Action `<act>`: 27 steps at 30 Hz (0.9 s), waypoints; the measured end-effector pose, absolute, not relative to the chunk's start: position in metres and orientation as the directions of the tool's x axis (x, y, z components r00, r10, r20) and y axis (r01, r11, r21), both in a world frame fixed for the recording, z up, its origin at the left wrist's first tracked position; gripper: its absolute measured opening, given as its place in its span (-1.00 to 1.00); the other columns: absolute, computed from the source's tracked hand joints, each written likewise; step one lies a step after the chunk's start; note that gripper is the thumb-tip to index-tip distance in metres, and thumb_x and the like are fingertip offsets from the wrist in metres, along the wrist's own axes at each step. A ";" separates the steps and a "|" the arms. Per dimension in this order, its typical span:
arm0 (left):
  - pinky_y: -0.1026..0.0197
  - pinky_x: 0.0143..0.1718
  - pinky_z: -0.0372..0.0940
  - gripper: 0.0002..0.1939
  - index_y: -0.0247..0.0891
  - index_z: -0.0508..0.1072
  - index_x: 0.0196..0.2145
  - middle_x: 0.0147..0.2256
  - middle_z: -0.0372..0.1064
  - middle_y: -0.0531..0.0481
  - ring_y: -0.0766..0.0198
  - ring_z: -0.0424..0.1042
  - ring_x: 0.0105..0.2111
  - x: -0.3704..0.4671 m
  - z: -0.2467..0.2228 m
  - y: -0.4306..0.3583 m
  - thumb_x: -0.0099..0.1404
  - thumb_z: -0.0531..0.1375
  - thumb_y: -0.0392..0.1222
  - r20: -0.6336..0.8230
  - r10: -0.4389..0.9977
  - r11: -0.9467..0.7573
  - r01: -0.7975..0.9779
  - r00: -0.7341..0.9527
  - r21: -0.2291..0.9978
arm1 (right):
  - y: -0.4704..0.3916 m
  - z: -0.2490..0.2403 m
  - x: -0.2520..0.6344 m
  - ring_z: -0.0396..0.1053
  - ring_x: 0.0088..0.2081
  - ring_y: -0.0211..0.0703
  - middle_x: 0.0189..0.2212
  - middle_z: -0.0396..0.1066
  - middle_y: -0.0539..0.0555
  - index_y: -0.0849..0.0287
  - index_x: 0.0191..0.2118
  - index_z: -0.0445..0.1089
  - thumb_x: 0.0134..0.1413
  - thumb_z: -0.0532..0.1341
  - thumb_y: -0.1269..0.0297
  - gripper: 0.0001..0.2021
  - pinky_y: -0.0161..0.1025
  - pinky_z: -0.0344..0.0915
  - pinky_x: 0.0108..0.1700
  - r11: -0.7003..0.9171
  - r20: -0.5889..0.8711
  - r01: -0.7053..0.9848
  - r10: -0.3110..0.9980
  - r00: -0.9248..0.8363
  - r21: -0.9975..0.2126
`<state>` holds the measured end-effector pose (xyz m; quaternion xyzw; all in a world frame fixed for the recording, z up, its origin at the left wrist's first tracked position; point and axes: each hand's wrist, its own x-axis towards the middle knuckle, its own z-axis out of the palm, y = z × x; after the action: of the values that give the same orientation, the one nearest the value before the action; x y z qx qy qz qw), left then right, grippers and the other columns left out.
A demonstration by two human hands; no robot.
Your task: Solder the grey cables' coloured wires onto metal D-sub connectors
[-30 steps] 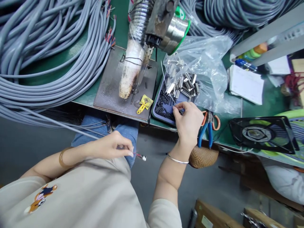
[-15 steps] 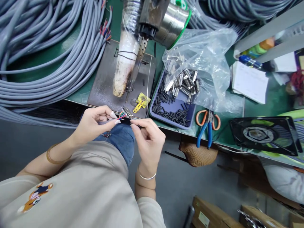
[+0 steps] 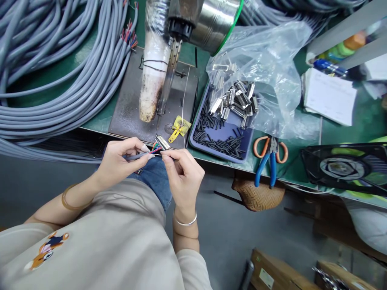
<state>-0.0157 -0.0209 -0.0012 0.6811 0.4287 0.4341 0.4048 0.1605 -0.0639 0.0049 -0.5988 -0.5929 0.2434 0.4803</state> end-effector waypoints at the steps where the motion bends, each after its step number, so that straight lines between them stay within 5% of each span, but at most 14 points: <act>1: 0.36 -0.59 -0.07 -0.85 -0.28 0.43 -0.44 -0.63 0.09 0.28 0.51 -0.01 -0.64 -0.016 -0.001 -0.021 0.23 0.32 -0.39 0.249 0.934 -0.311 0.238 0.258 0.920 | -0.064 0.005 0.161 0.30 -0.48 -0.32 -0.42 0.45 -0.04 0.10 -0.23 0.58 0.35 0.29 0.23 -0.87 -0.30 0.13 -0.49 0.169 0.281 0.475 0.943 0.176 -0.864; 8: 0.39 -0.60 -0.03 -0.92 -0.31 0.48 -0.34 -0.57 0.25 0.23 0.52 0.05 -0.63 -0.017 -0.001 -0.022 0.24 0.31 -0.41 0.274 0.918 -0.338 0.206 0.287 0.918 | -0.061 0.002 0.158 0.28 -0.52 -0.37 -0.45 0.48 -0.09 0.11 -0.29 0.53 0.33 0.32 0.29 -0.88 -0.33 0.22 -0.42 0.294 0.401 0.660 0.916 0.012 -0.692; 12: 0.39 -0.63 0.06 -0.74 -0.33 0.50 -0.08 -0.26 0.56 0.01 0.56 0.11 -0.65 -0.020 -0.002 -0.025 0.26 0.26 -0.44 0.225 0.920 -0.280 0.134 0.320 0.951 | -0.059 0.000 0.158 0.34 -0.48 -0.37 -0.44 0.52 -0.06 0.13 -0.29 0.53 0.34 0.31 0.29 -0.88 -0.34 0.24 -0.39 0.385 0.474 0.703 0.877 -0.076 -0.598; 15: 0.39 -0.50 0.25 -0.73 -0.29 0.56 -0.04 -0.13 0.61 -0.11 0.44 0.44 -0.46 -0.021 -0.003 -0.025 0.35 0.21 -0.45 0.314 0.875 -0.370 0.091 0.368 0.925 | -0.061 0.000 0.164 0.20 -0.55 -0.37 -0.45 0.49 -0.06 0.09 -0.16 0.57 0.34 0.31 0.21 -0.89 -0.32 0.16 -0.47 0.314 0.531 0.686 0.838 0.125 -0.657; 18: 0.33 -0.24 0.42 -0.75 -0.26 0.62 -0.09 -0.12 0.62 -0.15 0.27 0.59 -0.14 -0.021 -0.005 -0.026 0.40 0.19 -0.45 0.396 0.834 -0.454 0.072 0.384 0.888 | -0.061 0.003 0.171 0.04 -0.60 -0.39 -0.38 0.51 -0.03 0.09 -0.05 0.58 0.34 0.30 0.14 -0.80 -0.29 0.05 -0.54 0.188 0.428 0.649 0.874 0.232 -0.737; 21: 0.35 -0.28 0.42 -0.80 -0.25 0.63 -0.09 -0.09 0.60 -0.15 0.30 0.60 -0.20 -0.020 -0.007 -0.027 0.38 0.28 -0.41 0.406 0.829 -0.475 0.101 0.385 0.874 | -0.058 0.005 0.173 0.00 -0.60 -0.40 -0.37 0.52 -0.03 0.07 -0.06 0.60 0.35 0.28 0.13 -0.79 -0.29 0.06 -0.53 0.127 0.284 0.617 0.945 0.163 -0.777; 27: 0.39 -0.27 0.39 -0.91 -0.25 0.57 -0.17 -0.24 0.57 -0.06 0.35 0.57 -0.27 -0.015 -0.011 -0.030 0.46 0.24 -0.33 0.517 0.787 -0.595 0.192 0.337 0.781 | -0.054 0.004 0.170 0.02 -0.59 -0.39 -0.46 0.45 -0.08 0.08 -0.09 0.62 0.34 0.29 0.15 -0.81 -0.31 0.09 -0.50 0.110 0.244 0.573 0.956 0.162 -0.812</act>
<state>-0.0146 -0.0301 -0.0108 0.7555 0.3241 0.4759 0.3124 0.1696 -0.0539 0.0036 -0.6288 -0.6078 0.2222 0.4311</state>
